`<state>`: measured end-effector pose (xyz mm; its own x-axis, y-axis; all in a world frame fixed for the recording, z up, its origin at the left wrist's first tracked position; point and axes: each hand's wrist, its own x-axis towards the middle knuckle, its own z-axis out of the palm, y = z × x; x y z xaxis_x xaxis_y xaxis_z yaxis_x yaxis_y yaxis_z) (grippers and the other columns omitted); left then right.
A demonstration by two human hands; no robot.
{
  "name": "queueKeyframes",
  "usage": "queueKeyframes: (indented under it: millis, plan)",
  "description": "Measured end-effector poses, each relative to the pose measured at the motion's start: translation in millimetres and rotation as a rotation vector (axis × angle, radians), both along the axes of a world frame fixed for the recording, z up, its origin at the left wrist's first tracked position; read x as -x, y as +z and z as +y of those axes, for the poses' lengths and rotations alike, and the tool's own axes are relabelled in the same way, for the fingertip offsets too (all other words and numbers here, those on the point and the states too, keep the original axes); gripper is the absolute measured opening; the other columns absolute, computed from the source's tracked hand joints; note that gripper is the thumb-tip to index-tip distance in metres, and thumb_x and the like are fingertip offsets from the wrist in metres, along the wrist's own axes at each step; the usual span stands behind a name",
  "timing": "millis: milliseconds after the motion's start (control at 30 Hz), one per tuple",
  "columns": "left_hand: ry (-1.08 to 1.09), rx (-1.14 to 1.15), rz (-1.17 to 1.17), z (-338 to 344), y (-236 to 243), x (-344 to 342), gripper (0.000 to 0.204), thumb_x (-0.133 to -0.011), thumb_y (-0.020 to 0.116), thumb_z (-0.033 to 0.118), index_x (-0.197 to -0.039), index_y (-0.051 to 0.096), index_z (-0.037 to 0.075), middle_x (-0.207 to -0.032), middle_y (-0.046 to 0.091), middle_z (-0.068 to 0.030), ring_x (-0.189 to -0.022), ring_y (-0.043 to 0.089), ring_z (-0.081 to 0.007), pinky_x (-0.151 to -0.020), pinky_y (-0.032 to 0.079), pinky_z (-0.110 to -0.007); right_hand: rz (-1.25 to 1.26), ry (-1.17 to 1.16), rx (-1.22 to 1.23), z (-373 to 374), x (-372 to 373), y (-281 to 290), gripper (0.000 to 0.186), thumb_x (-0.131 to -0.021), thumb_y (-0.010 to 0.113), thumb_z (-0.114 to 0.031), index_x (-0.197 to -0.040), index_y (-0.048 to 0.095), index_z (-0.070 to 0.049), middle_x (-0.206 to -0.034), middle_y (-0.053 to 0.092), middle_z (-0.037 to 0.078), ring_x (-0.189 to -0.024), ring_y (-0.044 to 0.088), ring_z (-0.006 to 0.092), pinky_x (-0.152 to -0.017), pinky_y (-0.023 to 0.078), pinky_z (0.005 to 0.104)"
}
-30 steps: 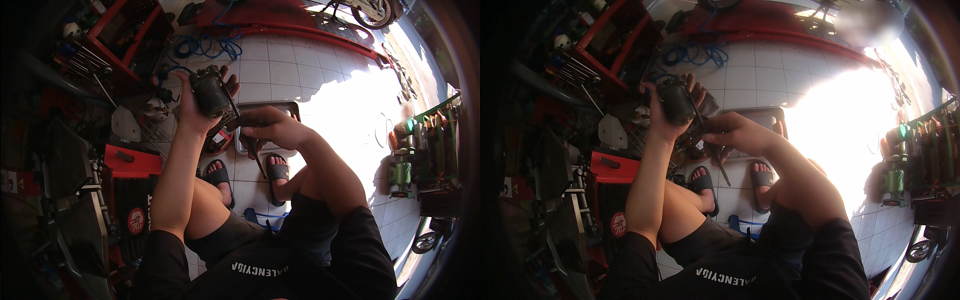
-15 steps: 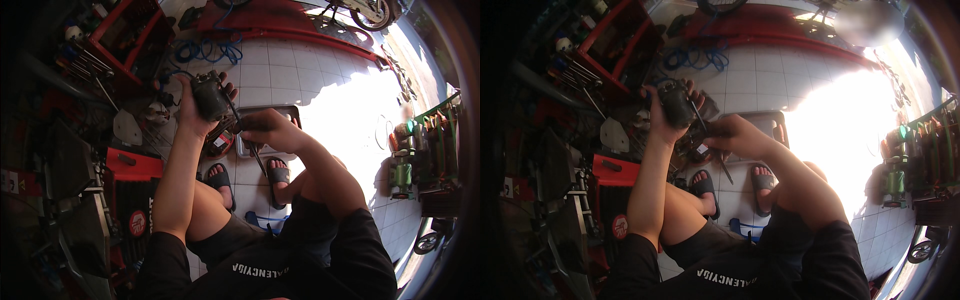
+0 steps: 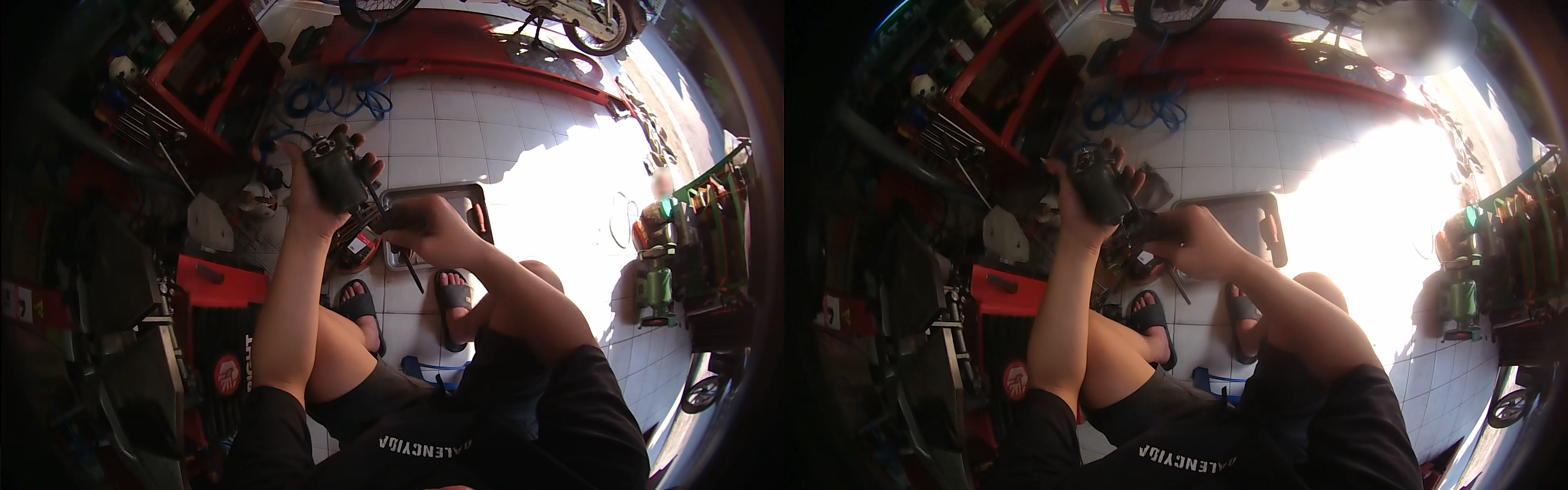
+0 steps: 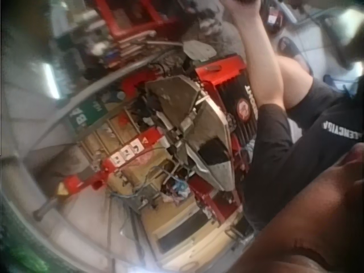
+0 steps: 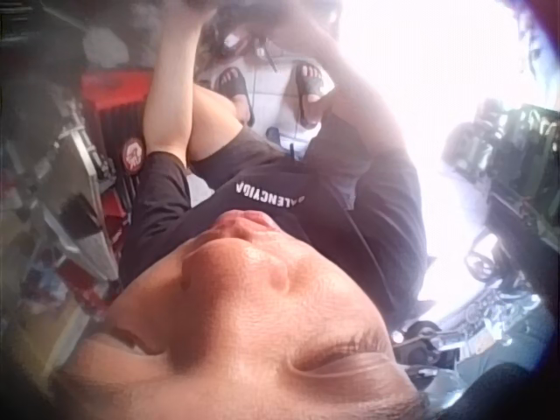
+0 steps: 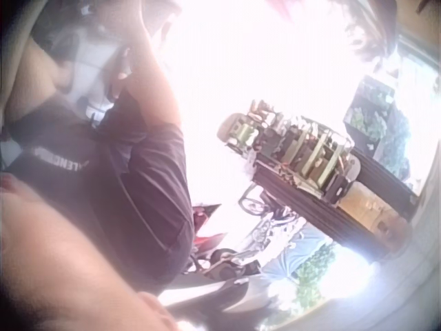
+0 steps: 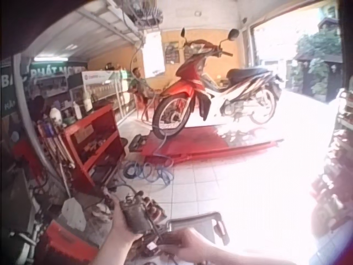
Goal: The person sits on the floor and uses a screwdriver to work on a small mechanical part held in their left hand. They place the part on a metal tray, continue using the screwdriver, and then pick it up again to continue the task.
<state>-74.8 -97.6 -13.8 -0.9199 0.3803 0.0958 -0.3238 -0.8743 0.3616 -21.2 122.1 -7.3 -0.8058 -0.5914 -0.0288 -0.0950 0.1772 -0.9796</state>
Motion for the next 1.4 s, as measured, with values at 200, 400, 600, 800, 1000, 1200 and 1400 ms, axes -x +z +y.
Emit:
queueKeyframes:
  millis: [200,400,600,800,1000,1200,1400]
  plan:
    - [-0.139,-0.104,0.211,-7,8,3,0.097,-0.085,0.048,0.081,-0.146,0.040,0.006,-0.123,0.062,-0.0186,-0.100,0.067,-0.0417,-0.105,0.044,-0.058,0.362,-0.163,-0.027,-14,-23,11,0.020,-0.079,0.072,-0.004,-0.098,0.073,-0.001,-0.082,0.071,0.017,-0.074,0.069,0.0288,-0.066,0.053,0.0381]
    - [-0.278,-0.253,0.504,0,10,10,0.085,-0.100,0.051,0.048,-0.161,0.006,0.009,-0.157,0.031,-0.0224,-0.129,0.050,-0.0459,-0.114,0.035,-0.061,0.712,-0.293,0.133,-10,-21,-14,0.026,-0.076,0.074,-0.005,-0.102,0.072,0.000,-0.078,0.066,0.016,-0.072,0.068,0.0352,-0.062,0.053,0.0420]
    - [0.143,-0.013,0.331,-5,32,-7,0.076,-0.096,0.053,0.060,-0.152,0.030,0.014,-0.156,0.024,-0.0203,-0.138,0.033,-0.0460,-0.113,0.033,-0.059,0.769,-0.337,0.172,-20,-20,-12,0.028,-0.077,0.074,-0.005,-0.104,0.072,0.000,-0.080,0.068,0.015,-0.073,0.069,0.0336,-0.061,0.054,0.0403]
    - [0.507,0.395,0.037,1,41,-22,0.064,-0.094,0.042,0.071,-0.114,0.047,0.011,-0.111,0.049,-0.0139,-0.100,0.052,-0.0356,-0.093,0.046,-0.052,0.500,-0.325,0.064,-22,-23,-3,0.036,-0.068,0.079,-0.011,-0.103,0.073,-0.005,-0.084,0.073,0.008,-0.070,0.072,0.0242,-0.058,0.055,0.0357]
    - [0.425,0.553,-0.006,14,21,10,0.069,-0.092,0.046,0.072,-0.119,0.062,0.010,-0.099,0.069,-0.0100,-0.079,0.068,-0.0297,-0.078,0.058,-0.048,0.278,-0.217,-0.102,-44,9,-45,0.032,-0.069,0.075,-0.018,-0.095,0.071,0.000,-0.097,0.072,0.018,-0.093,0.071,0.0302,-0.074,0.056,0.0399]
    - [0.644,0.929,0.014,7,-20,25,0.058,-0.096,0.052,0.058,-0.130,0.056,0.011,-0.110,0.064,-0.0090,-0.088,0.066,-0.0239,-0.080,0.058,-0.041,0.046,-0.219,0.105,-28,3,-29,0.033,-0.072,0.078,-0.023,-0.096,0.073,-0.001,-0.090,0.074,0.015,-0.085,0.072,0.0236,-0.071,0.056,0.0377]
    - [0.680,1.143,0.035,2,-41,28,0.053,-0.100,0.059,0.044,-0.141,0.050,0.013,-0.120,0.060,-0.0080,-0.098,0.064,-0.0182,-0.082,0.058,-0.034,0.048,-0.004,-0.048,-24,35,-69,0.033,-0.071,0.081,-0.025,-0.096,0.074,-0.003,-0.089,0.075,0.011,-0.083,0.071,0.0183,-0.070,0.055,0.0355]
